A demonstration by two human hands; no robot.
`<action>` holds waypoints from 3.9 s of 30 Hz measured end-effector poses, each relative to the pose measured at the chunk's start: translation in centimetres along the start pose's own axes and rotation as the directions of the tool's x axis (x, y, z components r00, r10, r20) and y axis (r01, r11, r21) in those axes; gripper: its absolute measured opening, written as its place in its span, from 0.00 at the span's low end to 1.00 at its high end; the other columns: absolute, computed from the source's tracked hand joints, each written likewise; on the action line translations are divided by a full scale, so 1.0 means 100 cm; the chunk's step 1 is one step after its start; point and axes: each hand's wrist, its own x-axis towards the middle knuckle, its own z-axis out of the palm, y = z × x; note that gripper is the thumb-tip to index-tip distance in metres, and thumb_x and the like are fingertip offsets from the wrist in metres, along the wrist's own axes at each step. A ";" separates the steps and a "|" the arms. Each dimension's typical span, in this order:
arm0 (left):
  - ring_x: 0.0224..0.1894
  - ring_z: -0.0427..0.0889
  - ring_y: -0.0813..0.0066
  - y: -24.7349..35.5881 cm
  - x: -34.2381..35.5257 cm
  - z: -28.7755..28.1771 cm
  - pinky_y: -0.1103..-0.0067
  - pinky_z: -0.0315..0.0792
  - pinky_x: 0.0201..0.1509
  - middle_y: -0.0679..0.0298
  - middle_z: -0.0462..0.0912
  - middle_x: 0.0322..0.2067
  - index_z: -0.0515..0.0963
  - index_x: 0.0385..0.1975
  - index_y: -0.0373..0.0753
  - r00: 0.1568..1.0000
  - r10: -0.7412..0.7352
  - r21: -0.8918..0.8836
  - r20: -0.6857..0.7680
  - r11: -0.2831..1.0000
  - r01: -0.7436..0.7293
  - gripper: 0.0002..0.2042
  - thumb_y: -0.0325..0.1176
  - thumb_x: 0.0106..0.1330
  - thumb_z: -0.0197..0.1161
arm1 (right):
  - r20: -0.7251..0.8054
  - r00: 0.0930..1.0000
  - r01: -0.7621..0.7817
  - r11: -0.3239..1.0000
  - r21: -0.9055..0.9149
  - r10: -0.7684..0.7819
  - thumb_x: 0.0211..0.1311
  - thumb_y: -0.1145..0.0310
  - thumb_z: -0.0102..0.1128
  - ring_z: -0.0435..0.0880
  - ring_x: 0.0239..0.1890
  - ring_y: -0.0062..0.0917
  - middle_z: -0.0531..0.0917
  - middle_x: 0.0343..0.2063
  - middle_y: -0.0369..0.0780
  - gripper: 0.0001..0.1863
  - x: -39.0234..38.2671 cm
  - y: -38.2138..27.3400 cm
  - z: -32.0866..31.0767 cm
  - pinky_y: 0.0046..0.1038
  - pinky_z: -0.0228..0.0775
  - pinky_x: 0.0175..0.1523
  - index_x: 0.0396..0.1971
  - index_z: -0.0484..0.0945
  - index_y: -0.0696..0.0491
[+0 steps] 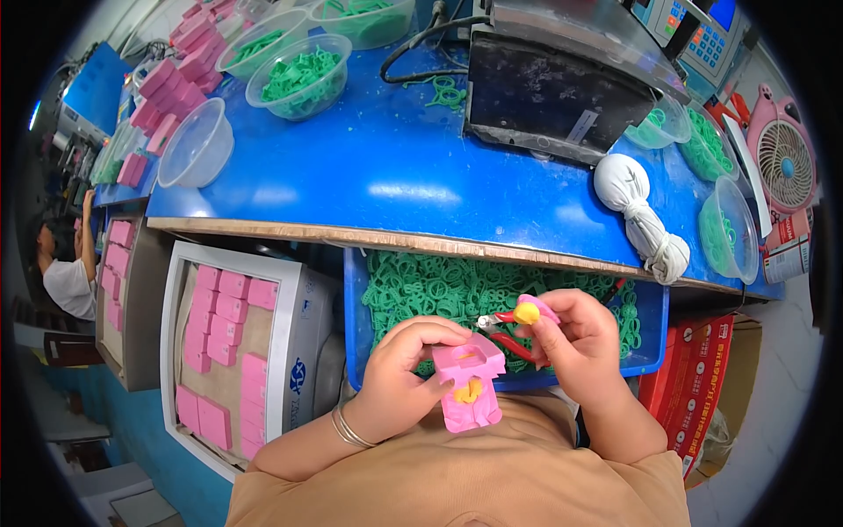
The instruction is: Removing molded items and preparing silicone molds at a production station.
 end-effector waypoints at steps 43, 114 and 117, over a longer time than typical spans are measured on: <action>0.40 0.75 0.77 0.025 0.003 0.001 0.79 0.71 0.42 0.64 0.76 0.41 0.72 0.43 0.35 0.820 -0.490 -0.478 0.296 0.667 0.571 0.19 0.25 0.51 0.67 | 0.005 0.908 0.417 0.901 -0.122 -0.419 0.58 0.78 0.53 0.70 0.20 0.16 0.74 0.21 0.36 0.03 -0.005 0.006 0.019 0.18 0.61 0.24 0.32 0.70 0.58; 0.37 0.73 0.80 -0.012 -0.001 0.006 0.82 0.67 0.43 0.63 0.76 0.33 0.73 0.37 0.32 0.977 -0.198 -0.194 -0.083 0.964 0.179 0.11 0.28 0.56 0.64 | 0.291 0.937 -0.271 0.928 0.255 0.194 0.57 0.72 0.60 0.77 0.33 0.18 0.77 0.29 0.36 0.12 0.002 0.044 0.019 0.23 0.70 0.35 0.40 0.74 0.60; 0.36 0.73 0.78 0.000 0.006 0.006 0.81 0.67 0.44 0.63 0.75 0.33 0.73 0.39 0.32 0.914 -0.405 -0.369 0.004 0.849 0.377 0.11 0.28 0.58 0.62 | 0.247 0.967 0.117 0.975 -0.188 -0.068 0.53 0.72 0.63 0.75 0.27 0.19 0.77 0.24 0.37 0.10 0.001 0.041 0.018 0.23 0.67 0.29 0.34 0.77 0.60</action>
